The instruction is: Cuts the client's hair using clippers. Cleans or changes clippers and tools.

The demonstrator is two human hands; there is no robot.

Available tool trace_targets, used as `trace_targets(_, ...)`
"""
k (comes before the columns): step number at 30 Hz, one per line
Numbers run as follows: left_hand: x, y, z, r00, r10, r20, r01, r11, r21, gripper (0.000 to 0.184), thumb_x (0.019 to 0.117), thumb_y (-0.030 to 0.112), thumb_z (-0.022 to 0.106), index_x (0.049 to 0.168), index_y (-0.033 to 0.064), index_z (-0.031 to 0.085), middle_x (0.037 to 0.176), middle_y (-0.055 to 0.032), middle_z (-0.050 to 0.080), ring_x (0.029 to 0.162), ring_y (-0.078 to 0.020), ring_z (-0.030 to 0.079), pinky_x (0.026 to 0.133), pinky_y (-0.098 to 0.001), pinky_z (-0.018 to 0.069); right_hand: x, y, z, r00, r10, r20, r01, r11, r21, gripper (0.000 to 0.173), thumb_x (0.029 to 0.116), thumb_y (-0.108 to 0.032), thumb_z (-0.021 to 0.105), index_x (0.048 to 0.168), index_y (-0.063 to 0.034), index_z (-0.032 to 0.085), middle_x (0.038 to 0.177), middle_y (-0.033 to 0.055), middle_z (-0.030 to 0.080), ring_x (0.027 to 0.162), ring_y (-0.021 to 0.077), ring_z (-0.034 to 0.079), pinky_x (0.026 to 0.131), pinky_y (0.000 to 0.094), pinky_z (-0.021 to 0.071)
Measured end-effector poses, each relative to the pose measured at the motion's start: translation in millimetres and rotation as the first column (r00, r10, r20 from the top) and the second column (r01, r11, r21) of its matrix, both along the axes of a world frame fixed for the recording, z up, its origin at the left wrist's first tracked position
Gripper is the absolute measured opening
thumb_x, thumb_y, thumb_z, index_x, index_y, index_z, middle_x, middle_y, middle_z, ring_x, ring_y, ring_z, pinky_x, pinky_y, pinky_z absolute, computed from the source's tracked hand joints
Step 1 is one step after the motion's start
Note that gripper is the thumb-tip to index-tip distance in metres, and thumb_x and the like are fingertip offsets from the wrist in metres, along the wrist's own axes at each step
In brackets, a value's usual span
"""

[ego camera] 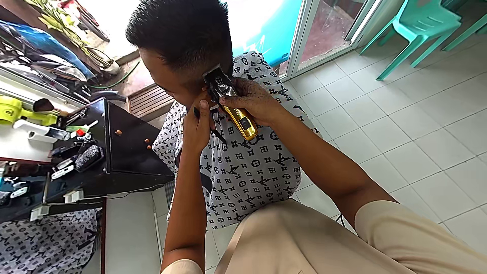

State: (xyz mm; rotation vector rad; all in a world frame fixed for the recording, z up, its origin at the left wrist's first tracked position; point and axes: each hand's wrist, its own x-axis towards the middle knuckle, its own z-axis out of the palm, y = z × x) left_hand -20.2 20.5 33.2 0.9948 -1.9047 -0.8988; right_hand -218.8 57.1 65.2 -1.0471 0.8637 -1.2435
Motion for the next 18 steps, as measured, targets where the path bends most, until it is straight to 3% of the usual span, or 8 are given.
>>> trace_targets(8, 3.6, -2.1, -0.7, 1.0, -0.025, -0.007, 0.025, 0.999, 0.028, 0.059, 0.1101, 0.052, 0.028, 0.137, 0.0072, 0.054, 0.064, 0.0088, 0.055, 0.053, -0.0021, 0.053, 0.054, -0.0208, 0.0492, 11.8, 4.5, 1.8, 0.999, -0.041, 0.014, 0.04, 0.999, 0.025, 0.045, 0.095, -0.008, 0.07, 0.133, 0.001, 0.047, 0.109, 0.0149, 0.066, 0.091, 0.0228, 0.071, 0.079, 0.0388, 0.0634)
trace_targets(9, 4.0, -2.2, -1.4, 0.999, -0.029, -0.015, 0.029, 0.999, 0.03, 0.058, 0.11, 0.052, 0.028, 0.134, 0.0075, 0.056, 0.064, 0.0086, 0.055, 0.053, -0.0024, 0.053, 0.053, -0.0208, 0.0489, 13.2, 5.0, 1.9, 0.999, -0.051, 0.014, 0.051, 0.998, 0.022, 0.047, 0.0948, -0.008, 0.07, 0.134, 0.0013, 0.047, 0.11, 0.0152, 0.066, 0.092, 0.023, 0.071, 0.079, 0.0388, 0.0631)
trace_targets(11, 3.5, -2.2, -2.0, 0.999, -0.027, -0.018, 0.027, 0.999, 0.037, 0.052, 0.11, 0.053, 0.027, 0.113, 0.012, 0.059, 0.062, 0.0097, 0.053, 0.052, -0.0014, 0.052, 0.052, -0.0201, 0.0465, 15.7, 5.5, 1.4, 0.998, -0.067, 0.012, 0.067, 0.998, 0.007, 0.049, 0.0942, -0.008, 0.071, 0.135, 0.0014, 0.046, 0.109, 0.0154, 0.065, 0.091, 0.0228, 0.07, 0.079, 0.0388, 0.0629)
trace_targets(12, 4.1, -2.9, -2.1, 0.999, -0.031, -0.016, 0.031, 0.999, 0.036, 0.052, 0.1099, 0.053, 0.027, 0.108, 0.0127, 0.059, 0.062, 0.0098, 0.053, 0.052, -0.0014, 0.051, 0.052, -0.0202, 0.0462, 16.7, 5.4, 1.4, 0.998, -0.07, 0.006, 0.07, 0.998, 0.007, 0.049, 0.0938, -0.008, 0.071, 0.135, 0.0014, 0.047, 0.109, 0.0152, 0.065, 0.09, 0.0225, 0.07, 0.078, 0.0384, 0.063)
trace_targets(14, 5.4, -4.8, -2.6, 0.999, -0.048, -0.014, 0.048, 0.999, 0.026, 0.053, 0.1098, 0.054, 0.027, 0.11, 0.0125, 0.06, 0.062, 0.0102, 0.053, 0.052, -0.0008, 0.052, 0.052, -0.0194, 0.047, 19.7, 4.6, 2.8, 0.996, -0.088, -0.022, 0.088, 0.996, 0.006, 0.048, 0.0928, -0.008, 0.073, 0.133, 0.0019, 0.048, 0.108, 0.0149, 0.066, 0.089, 0.0218, 0.071, 0.077, 0.0373, 0.063)
trace_targets(15, 5.3, -5.1, -4.0, 0.998, -0.054, -0.02, 0.055, 0.998, 0.025, 0.052, 0.1099, 0.053, 0.028, 0.109, 0.0123, 0.061, 0.062, 0.0102, 0.053, 0.052, -0.0008, 0.052, 0.053, -0.0195, 0.0476, 21.2, 5.0, 4.1, 0.992, -0.106, -0.063, 0.106, 0.994, -0.014, 0.051, 0.0921, -0.009, 0.074, 0.134, 0.0019, 0.047, 0.11, 0.0148, 0.066, 0.09, 0.0207, 0.071, 0.078, 0.0358, 0.0626)
trace_targets(17, 4.7, -4.2, -4.9, 0.998, -0.053, -0.023, 0.054, 0.998, 0.017, 0.05, 0.1102, 0.051, 0.028, 0.096, 0.0145, 0.058, 0.061, 0.0107, 0.053, 0.053, -0.0006, 0.052, 0.053, -0.0202, 0.0476, 22.0, 9.1, 8.6, 0.955, -0.185, -0.233, 0.157, 0.979, -0.131, 0.06, 0.09, -0.013, 0.078, 0.139, 0.0015, 0.045, 0.117, 0.0135, 0.066, 0.097, 0.0161, 0.07, 0.083, 0.0311, 0.0613)
trace_targets(18, 7.2, -3.0, -2.7, 0.998, -0.05, -0.03, 0.05, 0.999, 0.007, 0.05, 0.1101, 0.052, 0.028, 0.098, 0.0139, 0.059, 0.062, 0.0113, 0.053, 0.053, -0.0001, 0.052, 0.054, -0.0202, 0.0483, 20.2, 13.0, 11.3, 0.905, -0.241, -0.351, 0.174, 0.962, -0.21, 0.065, 0.0889, -0.017, 0.08, 0.141, 0.0009, 0.045, 0.122, 0.013, 0.066, 0.102, 0.0141, 0.069, 0.087, 0.0296, 0.06)
